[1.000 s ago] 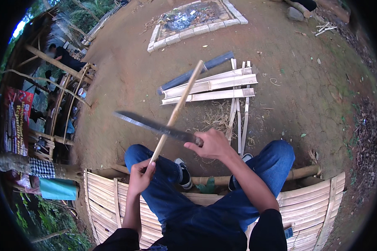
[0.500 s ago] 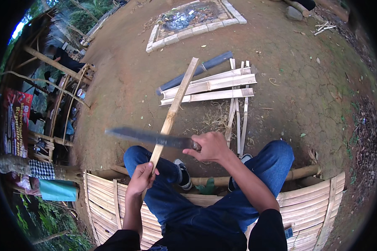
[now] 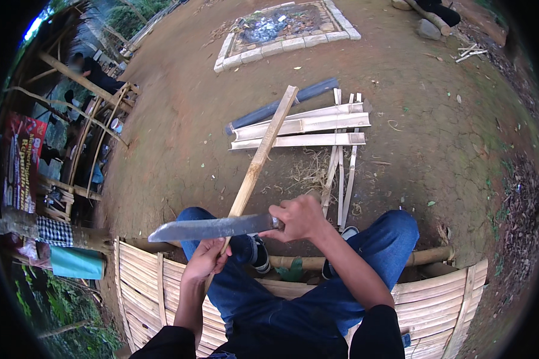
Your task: The person shaves a long thin strip of wood using a large knife by pulling the knife towards them while holding the wood strip with their other hand.
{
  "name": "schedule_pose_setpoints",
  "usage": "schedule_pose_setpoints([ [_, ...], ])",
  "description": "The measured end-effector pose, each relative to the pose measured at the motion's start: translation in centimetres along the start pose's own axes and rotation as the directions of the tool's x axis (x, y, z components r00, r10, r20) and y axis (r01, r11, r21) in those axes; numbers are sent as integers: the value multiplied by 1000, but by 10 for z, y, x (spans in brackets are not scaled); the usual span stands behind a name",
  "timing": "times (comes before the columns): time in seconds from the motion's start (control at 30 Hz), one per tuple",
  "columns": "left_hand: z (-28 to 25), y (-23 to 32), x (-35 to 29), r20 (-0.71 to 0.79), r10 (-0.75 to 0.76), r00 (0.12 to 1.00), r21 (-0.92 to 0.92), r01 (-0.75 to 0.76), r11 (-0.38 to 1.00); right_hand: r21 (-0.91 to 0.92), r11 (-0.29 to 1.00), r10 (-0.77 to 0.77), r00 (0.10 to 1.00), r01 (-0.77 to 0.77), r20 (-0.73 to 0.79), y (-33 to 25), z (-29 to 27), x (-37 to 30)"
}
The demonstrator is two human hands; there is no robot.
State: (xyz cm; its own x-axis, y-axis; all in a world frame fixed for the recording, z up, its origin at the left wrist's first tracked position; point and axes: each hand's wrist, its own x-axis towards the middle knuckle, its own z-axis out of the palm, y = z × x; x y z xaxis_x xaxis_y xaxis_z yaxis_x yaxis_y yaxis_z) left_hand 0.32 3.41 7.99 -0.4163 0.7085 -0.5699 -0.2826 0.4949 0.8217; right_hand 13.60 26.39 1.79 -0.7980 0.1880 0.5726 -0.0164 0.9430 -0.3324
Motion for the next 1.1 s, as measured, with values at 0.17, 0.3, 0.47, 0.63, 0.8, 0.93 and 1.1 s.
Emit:
schedule_pose_setpoints([
  [0.17, -8, -9, 0, -51, 26, 998, 21, -25, 999, 90, 927, 365, 931, -365, 19, 41, 11, -6],
  [0.3, -8, -7, 5, -10, 3, 1000, -15, -3, 1000, 124, 954, 267, 962, -272, 57, 24, 18, -10],
  [0.47, 1, -13, 0, -31, -6, 999, 51, 8, 999, 84, 970, 220, 971, -228, 94, 30, 13, -5],
  [0.63, -9, -13, -7, -35, -20, 999, 47, 22, 999, 274, 778, 576, 816, -565, 48, 58, 15, -1],
  [0.8, -1, -8, 3, 22, 29, 999, 37, -30, 999, 196, 977, 79, 995, -89, 60, 17, 13, -7],
  [0.93, 1, -14, 0, -45, 16, 999, 83, -12, 996, 108, 994, 18, 994, -30, 106, 28, 10, -5],
  [1.1, -8, -12, -1, -72, 31, 997, 92, -24, 995, 231, 818, 491, 849, -526, 195, 60, 7, -2],
])
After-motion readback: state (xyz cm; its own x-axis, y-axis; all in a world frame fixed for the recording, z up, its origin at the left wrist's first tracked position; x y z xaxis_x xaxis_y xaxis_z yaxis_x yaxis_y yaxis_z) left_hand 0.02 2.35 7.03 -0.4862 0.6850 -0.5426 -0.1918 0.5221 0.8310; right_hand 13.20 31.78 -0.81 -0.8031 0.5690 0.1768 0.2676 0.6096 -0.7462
